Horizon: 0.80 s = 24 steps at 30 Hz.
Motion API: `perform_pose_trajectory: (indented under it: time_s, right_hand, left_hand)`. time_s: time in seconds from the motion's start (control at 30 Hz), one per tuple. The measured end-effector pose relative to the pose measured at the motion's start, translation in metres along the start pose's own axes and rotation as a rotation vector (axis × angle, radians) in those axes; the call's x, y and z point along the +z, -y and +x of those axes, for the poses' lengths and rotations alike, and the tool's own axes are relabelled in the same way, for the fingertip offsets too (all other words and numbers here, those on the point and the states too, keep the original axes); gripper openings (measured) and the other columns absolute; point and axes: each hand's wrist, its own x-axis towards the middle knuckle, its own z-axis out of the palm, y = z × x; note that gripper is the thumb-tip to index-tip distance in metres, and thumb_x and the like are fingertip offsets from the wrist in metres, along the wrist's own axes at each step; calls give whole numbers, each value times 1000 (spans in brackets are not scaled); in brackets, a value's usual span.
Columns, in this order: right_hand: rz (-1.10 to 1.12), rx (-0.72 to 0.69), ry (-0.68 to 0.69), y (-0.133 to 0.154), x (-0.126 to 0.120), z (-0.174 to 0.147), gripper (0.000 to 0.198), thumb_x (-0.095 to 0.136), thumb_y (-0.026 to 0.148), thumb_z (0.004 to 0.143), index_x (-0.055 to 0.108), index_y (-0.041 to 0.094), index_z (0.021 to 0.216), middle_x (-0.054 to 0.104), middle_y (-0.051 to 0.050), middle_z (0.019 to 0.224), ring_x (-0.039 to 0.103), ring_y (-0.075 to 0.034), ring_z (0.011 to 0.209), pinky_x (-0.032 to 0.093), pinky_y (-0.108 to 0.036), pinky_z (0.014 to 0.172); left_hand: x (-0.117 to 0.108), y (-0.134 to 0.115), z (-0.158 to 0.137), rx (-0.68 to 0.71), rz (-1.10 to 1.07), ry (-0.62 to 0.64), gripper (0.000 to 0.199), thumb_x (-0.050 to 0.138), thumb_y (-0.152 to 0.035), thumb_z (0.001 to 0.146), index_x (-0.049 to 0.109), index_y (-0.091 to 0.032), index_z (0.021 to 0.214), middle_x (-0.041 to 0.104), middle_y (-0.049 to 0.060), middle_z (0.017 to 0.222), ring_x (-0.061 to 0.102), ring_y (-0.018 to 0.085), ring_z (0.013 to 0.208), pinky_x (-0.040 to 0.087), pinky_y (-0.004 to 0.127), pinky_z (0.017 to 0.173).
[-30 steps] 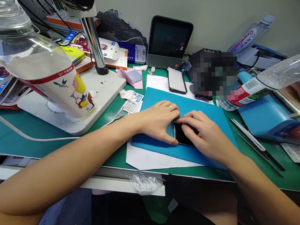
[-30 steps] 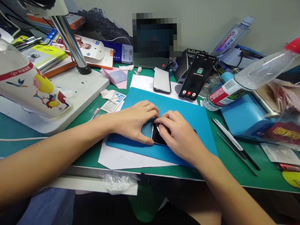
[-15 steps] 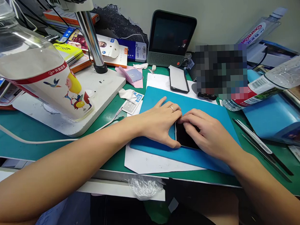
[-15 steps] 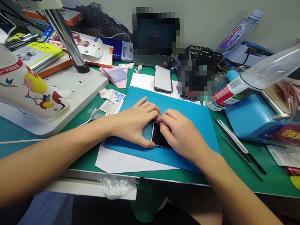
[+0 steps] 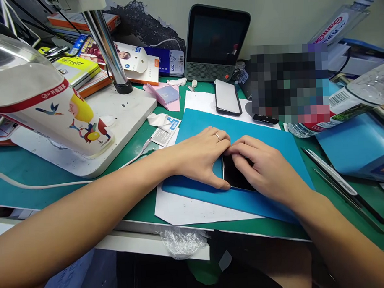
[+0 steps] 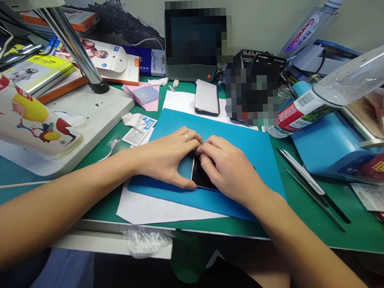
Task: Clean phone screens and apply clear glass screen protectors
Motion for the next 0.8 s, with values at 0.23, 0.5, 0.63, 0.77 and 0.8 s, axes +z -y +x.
perform_pose_trajectory:
  time_s: [0.23,0.5,0.63,0.77,0.8]
  right_hand:
    - [-41,-12,-4,-3,6,1,21,41,15,100,59,22,91,62,-7,93,61,-24,85,49,-37,72]
    - [-69,-29,-33,-6,15,1,17,40,15,99,52,24,91,60,-8,92,59,-26,85,48,-41,72]
    - [-72,-28,-38,-6,17,1,16,40,14,99,50,24,92,60,-9,92,58,-27,86,48,-42,73]
    - [-49,-30,-43,-6,17,1,17,38,14,99,49,25,92,60,-8,93,57,-27,87,48,-42,75]
    - [-42,-28,-44,-7,17,0,17,38,14,99,49,25,92,60,-8,93,57,-26,87,48,-42,75]
  left_hand:
    - [0,1,1,1,-26,-4,55,77,-58,78,57,-16,108,58,14,122,52,33,115,41,44,105]
    - [1,1,2,6,-35,-23,57,81,-56,75,56,-15,105,59,15,120,53,32,115,41,43,106]
    - [1,1,1,7,-41,-30,56,81,-56,75,56,-15,104,59,15,120,53,32,115,41,43,106]
    - [1,0,1,-17,-46,-19,56,82,-56,74,56,-17,105,58,14,121,53,33,116,41,45,106]
    - [1,0,2,-20,-46,-15,57,81,-56,74,57,-17,105,58,15,122,52,33,116,41,45,106]
